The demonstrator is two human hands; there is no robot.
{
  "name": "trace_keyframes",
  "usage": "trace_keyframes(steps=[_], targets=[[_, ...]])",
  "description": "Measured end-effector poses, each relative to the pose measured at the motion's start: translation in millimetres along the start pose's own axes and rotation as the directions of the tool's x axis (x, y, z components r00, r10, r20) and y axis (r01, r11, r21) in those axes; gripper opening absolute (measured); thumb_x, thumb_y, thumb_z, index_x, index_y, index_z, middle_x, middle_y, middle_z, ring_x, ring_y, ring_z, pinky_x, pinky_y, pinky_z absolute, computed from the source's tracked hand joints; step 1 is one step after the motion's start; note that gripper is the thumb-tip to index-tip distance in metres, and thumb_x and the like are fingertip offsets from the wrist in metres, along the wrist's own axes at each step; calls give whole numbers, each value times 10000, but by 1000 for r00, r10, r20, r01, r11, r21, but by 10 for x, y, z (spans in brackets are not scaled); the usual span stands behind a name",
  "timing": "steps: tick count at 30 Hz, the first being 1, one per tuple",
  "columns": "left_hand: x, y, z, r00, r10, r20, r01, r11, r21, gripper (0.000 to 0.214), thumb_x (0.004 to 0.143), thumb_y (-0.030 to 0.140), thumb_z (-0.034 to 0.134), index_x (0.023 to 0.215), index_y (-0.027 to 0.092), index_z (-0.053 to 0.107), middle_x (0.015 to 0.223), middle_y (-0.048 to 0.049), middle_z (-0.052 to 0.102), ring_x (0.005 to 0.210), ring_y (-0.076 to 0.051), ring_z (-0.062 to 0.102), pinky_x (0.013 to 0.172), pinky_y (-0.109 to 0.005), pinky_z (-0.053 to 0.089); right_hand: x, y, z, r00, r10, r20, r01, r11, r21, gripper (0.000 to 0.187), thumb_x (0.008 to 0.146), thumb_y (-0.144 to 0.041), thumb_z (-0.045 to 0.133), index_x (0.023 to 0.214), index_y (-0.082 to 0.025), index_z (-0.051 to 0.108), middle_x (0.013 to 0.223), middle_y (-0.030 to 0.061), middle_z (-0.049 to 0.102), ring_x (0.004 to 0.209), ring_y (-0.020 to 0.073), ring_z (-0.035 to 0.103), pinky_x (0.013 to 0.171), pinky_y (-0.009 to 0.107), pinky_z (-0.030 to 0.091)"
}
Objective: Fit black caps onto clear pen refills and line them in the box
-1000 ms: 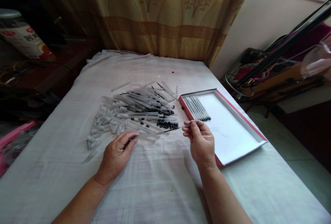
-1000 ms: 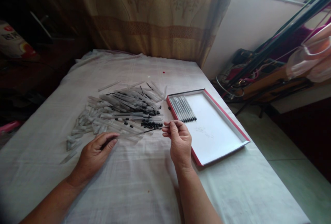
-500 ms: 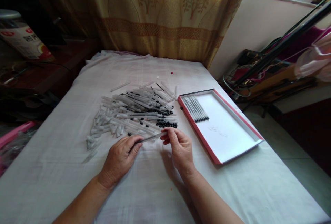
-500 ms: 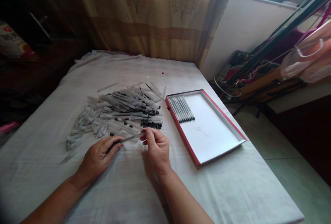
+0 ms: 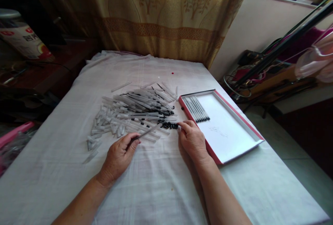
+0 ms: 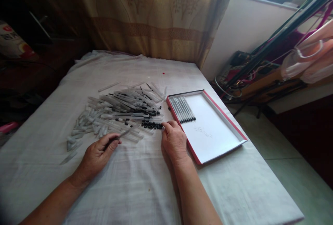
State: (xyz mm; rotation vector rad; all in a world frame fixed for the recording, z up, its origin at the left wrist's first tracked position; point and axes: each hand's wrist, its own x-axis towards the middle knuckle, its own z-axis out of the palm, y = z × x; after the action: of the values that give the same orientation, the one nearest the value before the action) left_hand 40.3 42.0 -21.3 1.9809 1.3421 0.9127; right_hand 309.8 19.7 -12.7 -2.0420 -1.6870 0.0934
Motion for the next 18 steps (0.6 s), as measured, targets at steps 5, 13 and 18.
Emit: trace_keyframes(steps=[5,13,18], targets=[[2,24,-5,1000,19,18,-20,999,27,340,894,466,497,1022,213,684,886,-58,773,829,-212,723,796,-307,560,17,-54,27,999,-11,47,16,995,-102,248,883,-180,547,1071,-228,703,1052,87,682,900,231,635,725,313,470],[8,28,-2,996,90,10,-90,993,77,326,905,458,483,998,221,686,882,-50,762,795,-202,721,757,-290,565,89,-36,71,999,18,28,-14,990,-142,130,908,-251,548,944,-218,669,955,77,675,834,220,618,679,297,424],[11,29,2,994,113,5,-113,988,104,318,910,447,476,989,224,689,894,-46,759,796,-196,716,750,-283,564,53,0,80,997,50,-51,-50,999,14,176,907,-242,490,906,-188,656,934,107,695,855,236,641,744,328,459]])
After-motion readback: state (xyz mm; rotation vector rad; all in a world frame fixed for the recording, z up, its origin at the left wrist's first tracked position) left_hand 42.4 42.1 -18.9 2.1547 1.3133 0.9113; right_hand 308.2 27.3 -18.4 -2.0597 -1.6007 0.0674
